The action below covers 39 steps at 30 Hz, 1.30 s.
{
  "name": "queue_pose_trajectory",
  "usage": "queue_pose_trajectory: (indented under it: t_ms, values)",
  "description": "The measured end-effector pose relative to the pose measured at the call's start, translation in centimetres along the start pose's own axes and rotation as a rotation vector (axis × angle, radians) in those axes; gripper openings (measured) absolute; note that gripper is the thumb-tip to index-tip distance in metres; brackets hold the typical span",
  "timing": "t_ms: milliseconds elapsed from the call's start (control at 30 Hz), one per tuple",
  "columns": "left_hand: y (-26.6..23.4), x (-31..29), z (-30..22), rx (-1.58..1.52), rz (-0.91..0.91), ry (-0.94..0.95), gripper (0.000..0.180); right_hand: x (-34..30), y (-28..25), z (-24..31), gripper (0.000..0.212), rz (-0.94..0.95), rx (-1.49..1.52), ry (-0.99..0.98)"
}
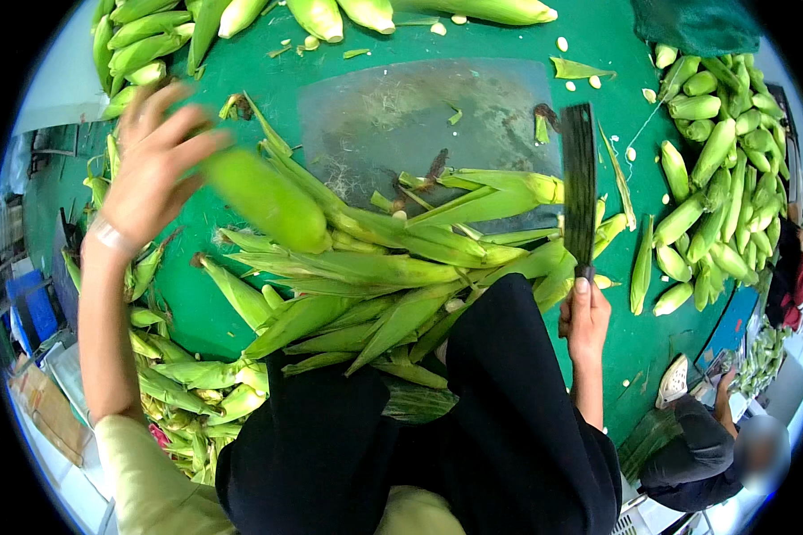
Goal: The person husks corn by using a cleaver to trim the ends of the cobs on a cutting board, then peels away the green husks by hand and tosses the cleaned cobs onto a pile.
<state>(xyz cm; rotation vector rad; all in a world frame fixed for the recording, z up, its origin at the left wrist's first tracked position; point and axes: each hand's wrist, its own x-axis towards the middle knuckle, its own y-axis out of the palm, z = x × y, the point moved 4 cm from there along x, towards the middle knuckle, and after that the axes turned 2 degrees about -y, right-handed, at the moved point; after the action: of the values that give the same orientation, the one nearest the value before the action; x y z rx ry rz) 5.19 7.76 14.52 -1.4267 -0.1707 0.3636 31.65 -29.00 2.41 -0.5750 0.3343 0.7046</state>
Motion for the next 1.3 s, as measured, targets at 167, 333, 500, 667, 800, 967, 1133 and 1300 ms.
queue_pose_trajectory:
  t_ms: [167, 333, 500, 667, 800, 967, 1133, 1300]
  values:
    - [3.6, 8.3, -0.1, -0.125, 0.074, 0.212, 0.044, 1.0, 3.3, 1.3, 0.034, 0.114, -0.075, -0.094]
    - [2.7, 5.0, 7.6, -0.426, 0.32, 0.028, 0.059, 0.4, 2.4, 1.0, 0.036, 0.178, -0.218, -0.062]
    - [8.4, -2.4, 7.9, -0.871, -0.044, -0.526, 0.045, 1.5, 5.4, 2.5, 0.035, 0.146, -0.154, -0.207]
    - [14.9, -2.6, -1.4, -0.668, -0.202, -0.604, 0.039, 5.2, 9.5, 1.9, 0.04, 0.263, -0.101, -0.047]
    - [17.3, -4.8, -3.7, -0.63, -0.253, -0.651, 0.042, 4.0, 10.0, 6.0, 0.042, 0.2, 0.038, -0.29]
    - [17.1, -5.1, -4.8, -0.592, -0.281, -0.676, 0.044, 6.6, 14.5, 4.7, 0.046, 0.173, -0.016, -0.309]
    - [18.4, -4.8, -3.5, -0.665, -0.223, -0.718, 0.042, 8.7, 17.2, -1.3, 0.053, 0.278, -0.11, -0.068]
    - [16.0, -0.5, -1.3, 0.059, -0.438, -0.917, 0.042, 7.6, 14.7, -1.1, 0.058, 0.262, -0.104, 0.03]
